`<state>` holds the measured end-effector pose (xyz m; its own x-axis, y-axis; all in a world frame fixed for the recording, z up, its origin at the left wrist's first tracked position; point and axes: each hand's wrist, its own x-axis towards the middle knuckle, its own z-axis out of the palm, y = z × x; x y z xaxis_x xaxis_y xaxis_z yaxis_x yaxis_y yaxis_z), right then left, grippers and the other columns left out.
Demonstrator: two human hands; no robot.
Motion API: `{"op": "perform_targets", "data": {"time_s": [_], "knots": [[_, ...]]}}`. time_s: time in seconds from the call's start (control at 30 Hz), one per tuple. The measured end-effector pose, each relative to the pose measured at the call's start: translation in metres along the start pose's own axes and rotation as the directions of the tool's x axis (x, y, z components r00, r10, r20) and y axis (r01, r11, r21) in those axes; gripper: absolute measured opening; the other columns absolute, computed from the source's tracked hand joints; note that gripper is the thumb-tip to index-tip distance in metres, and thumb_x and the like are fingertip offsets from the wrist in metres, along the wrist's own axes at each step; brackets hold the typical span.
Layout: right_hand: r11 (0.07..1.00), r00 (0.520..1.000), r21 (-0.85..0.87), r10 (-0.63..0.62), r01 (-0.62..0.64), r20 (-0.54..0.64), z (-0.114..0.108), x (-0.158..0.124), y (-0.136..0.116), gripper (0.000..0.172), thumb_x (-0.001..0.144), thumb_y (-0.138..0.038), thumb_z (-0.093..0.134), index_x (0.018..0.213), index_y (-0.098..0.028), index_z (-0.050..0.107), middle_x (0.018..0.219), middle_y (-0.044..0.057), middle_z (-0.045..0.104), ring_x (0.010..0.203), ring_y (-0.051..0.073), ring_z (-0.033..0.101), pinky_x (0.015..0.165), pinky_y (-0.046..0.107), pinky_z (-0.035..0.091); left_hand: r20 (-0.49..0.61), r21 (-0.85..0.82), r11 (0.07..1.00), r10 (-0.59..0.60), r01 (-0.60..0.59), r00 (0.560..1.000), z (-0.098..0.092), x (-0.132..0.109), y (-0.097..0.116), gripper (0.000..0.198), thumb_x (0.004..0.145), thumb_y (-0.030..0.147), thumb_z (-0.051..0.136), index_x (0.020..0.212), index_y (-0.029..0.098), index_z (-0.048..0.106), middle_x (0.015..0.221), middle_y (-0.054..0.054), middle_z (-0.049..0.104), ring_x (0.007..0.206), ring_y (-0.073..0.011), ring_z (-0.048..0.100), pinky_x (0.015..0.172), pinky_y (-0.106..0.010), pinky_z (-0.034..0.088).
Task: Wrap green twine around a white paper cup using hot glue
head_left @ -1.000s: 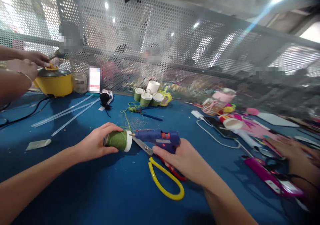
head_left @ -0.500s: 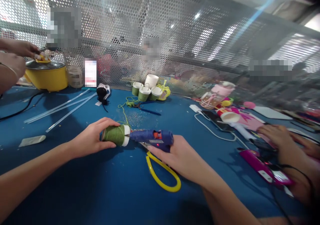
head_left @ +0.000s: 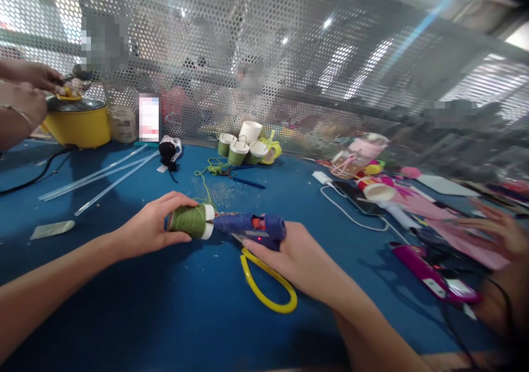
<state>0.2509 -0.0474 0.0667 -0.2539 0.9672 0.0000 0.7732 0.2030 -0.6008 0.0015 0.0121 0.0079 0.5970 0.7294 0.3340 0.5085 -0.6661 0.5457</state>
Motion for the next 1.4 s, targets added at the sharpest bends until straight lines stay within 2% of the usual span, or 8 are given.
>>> {"op": "perform_targets", "data": {"time_s": [0.33, 0.53, 0.7, 0.97, 1.1, 1.27, 1.4], "knots": [[1.000, 1.000, -0.017, -0.018, 0.017, -0.021, -0.0002, 0.0037, 0.0028, 0.025, 0.079, -0.033, 0.055, 0.096, -0.018, 0.067, 0.082, 0.004, 0.070, 0.073, 0.021, 0.063, 0.071, 0.031, 0.049, 0.017, 0.006, 0.998, 0.057, -0.057, 0.998, 0.0002, -0.0015, 0.0016, 0.039, 0.078, 0.030, 0.061, 0.114, 0.021, 0.048, 0.116, -0.009, 0.052, 0.106, -0.0229, 0.053, 0.090, -0.035, 0.045], [1.000, 0.999, -0.013, -0.023, 0.023, -0.027, 0.0011, 0.0035, 0.0035, 0.026, 0.080, -0.034, 0.054, 0.094, -0.017, 0.067, 0.080, 0.004, 0.070, 0.072, 0.020, 0.063, 0.067, 0.028, 0.049, 0.023, 0.007, 0.999, 0.053, -0.053, 0.998, -0.0001, -0.0020, 0.0008, 0.039, 0.078, 0.029, 0.060, 0.114, 0.022, 0.047, 0.117, -0.009, 0.051, 0.106, -0.0235, 0.053, 0.090, -0.036, 0.045], [0.998, 0.997, -0.067, 0.016, -0.021, -0.076, 0.0030, 0.0036, 0.0014, 0.024, 0.080, -0.035, 0.053, 0.082, -0.014, 0.065, 0.070, 0.005, 0.068, 0.063, 0.018, 0.060, 0.058, 0.026, 0.047, 0.039, 0.024, 0.997, 0.072, -0.073, 0.997, -0.0003, -0.0024, 0.0014, 0.040, 0.078, 0.028, 0.060, 0.116, 0.021, 0.047, 0.118, -0.009, 0.049, 0.108, -0.0237, 0.052, 0.091, -0.037, 0.045], [0.999, 0.990, -0.046, -0.030, 0.024, -0.135, 0.0052, 0.0071, 0.0000, 0.022, 0.077, -0.034, 0.055, 0.069, -0.015, 0.062, 0.058, 0.000, 0.062, 0.052, 0.013, 0.052, 0.053, 0.023, 0.042, 0.039, 0.018, 0.996, 0.086, -0.086, 0.996, 0.0009, -0.0031, 0.0014, 0.041, 0.078, 0.028, 0.061, 0.116, 0.022, 0.047, 0.119, -0.009, 0.050, 0.111, -0.0240, 0.050, 0.094, -0.037, 0.043], [0.998, 0.990, -0.047, -0.034, 0.028, -0.138, 0.0056, 0.0072, 0.0003, 0.022, 0.078, -0.034, 0.054, 0.068, -0.016, 0.060, 0.055, -0.001, 0.059, 0.050, 0.012, 0.048, 0.051, 0.023, 0.041, 0.042, 0.023, 0.995, 0.095, -0.096, 0.995, 0.0005, -0.0032, 0.0026, 0.039, 0.079, 0.026, 0.060, 0.116, 0.021, 0.047, 0.119, -0.009, 0.050, 0.109, -0.0233, 0.051, 0.093, -0.036, 0.044], [1.000, 0.995, -0.028, 0.000, -0.002, -0.096, 0.0025, 0.0028, -0.0006, 0.021, 0.078, -0.033, 0.054, 0.074, -0.014, 0.062, 0.061, 0.001, 0.061, 0.054, 0.012, 0.050, 0.050, 0.022, 0.041, 0.044, 0.030, 0.994, 0.101, -0.102, 0.994, 0.0005, -0.0037, 0.0032, 0.038, 0.079, 0.026, 0.059, 0.115, 0.021, 0.048, 0.119, -0.010, 0.049, 0.109, -0.0235, 0.051, 0.092, -0.037, 0.044], [0.999, 0.995, -0.028, 0.021, -0.023, -0.095, 0.0023, 0.0031, -0.0013, 0.020, 0.078, -0.034, 0.055, 0.072, -0.015, 0.061, 0.050, -0.002, 0.055, 0.047, 0.011, 0.046, 0.047, 0.022, 0.039, 0.050, 0.031, 0.995, 0.090, -0.092, 0.995, 0.0005, -0.0033, 0.0035, 0.038, 0.079, 0.026, 0.059, 0.115, 0.022, 0.047, 0.120, -0.010, 0.049, 0.110, -0.0235, 0.051, 0.092, -0.037, 0.044]]}}
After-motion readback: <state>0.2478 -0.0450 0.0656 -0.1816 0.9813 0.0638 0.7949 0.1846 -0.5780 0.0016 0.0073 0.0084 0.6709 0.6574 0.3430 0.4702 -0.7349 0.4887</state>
